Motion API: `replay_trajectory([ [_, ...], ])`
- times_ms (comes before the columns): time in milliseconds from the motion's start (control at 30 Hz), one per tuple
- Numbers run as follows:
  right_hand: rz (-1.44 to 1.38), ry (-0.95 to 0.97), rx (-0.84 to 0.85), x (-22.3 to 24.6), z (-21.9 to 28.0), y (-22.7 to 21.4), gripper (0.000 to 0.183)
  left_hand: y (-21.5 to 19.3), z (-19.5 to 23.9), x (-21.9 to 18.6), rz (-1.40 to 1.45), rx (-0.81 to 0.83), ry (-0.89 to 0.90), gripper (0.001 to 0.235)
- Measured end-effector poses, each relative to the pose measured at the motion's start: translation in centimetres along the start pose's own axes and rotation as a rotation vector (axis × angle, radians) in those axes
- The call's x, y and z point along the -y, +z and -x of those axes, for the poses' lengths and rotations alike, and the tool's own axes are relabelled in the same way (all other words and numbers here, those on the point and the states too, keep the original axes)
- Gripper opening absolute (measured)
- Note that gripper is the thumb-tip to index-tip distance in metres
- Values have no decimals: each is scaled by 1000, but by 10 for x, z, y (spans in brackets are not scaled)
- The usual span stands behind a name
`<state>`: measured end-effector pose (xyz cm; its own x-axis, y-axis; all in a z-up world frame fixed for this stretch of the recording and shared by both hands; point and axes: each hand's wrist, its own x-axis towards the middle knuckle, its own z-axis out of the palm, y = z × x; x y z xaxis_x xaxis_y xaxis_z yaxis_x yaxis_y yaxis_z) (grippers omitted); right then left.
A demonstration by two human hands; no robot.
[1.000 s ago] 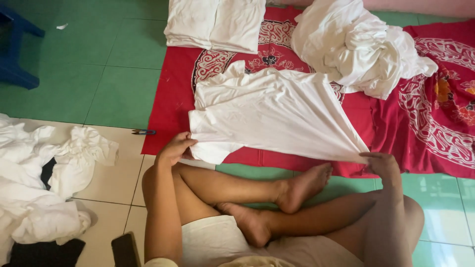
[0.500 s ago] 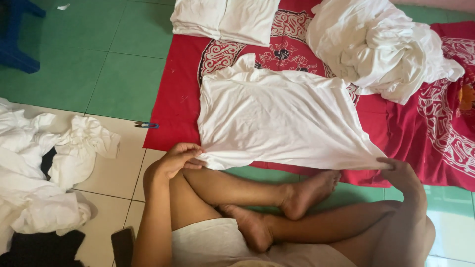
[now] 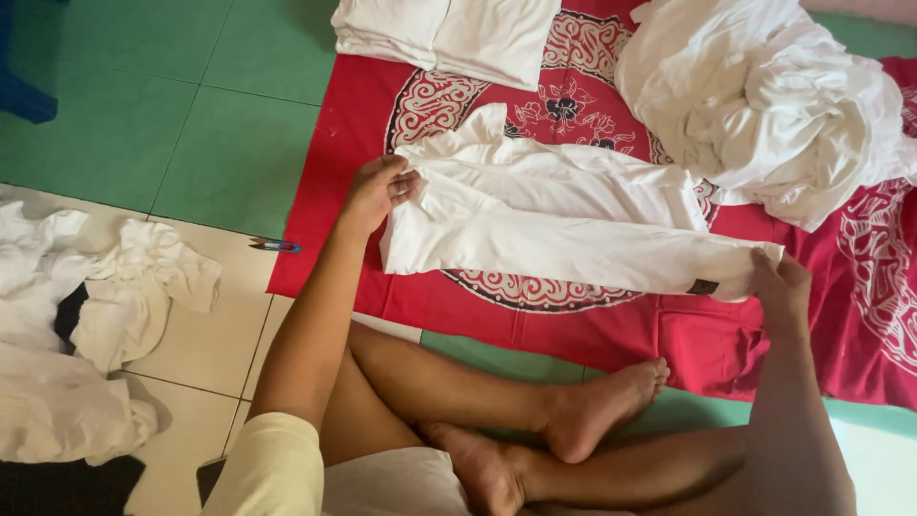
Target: The person sits on the floor and folds white shirts one by one on a red patterned cloth. They smooth each shirt, fold the sides and bottom, and place the finished shirts into a growing stack.
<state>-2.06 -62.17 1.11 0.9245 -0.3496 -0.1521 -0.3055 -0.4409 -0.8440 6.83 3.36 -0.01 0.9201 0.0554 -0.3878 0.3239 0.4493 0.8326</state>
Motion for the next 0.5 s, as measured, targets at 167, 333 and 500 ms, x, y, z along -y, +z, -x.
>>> replay_trajectory([
  [167, 146, 269, 4, -8, -36, 27, 36, 5, -12, -2, -206, -63, 51, 36],
  [333, 74, 309, 83, 18, -24, 20, 50, -34, 0, 23, -1078, -162, 303, 35],
  [500, 436, 375, 292, 39, -2, 2, 73, -47, 50, 25, -1424, 24, -119, 29],
])
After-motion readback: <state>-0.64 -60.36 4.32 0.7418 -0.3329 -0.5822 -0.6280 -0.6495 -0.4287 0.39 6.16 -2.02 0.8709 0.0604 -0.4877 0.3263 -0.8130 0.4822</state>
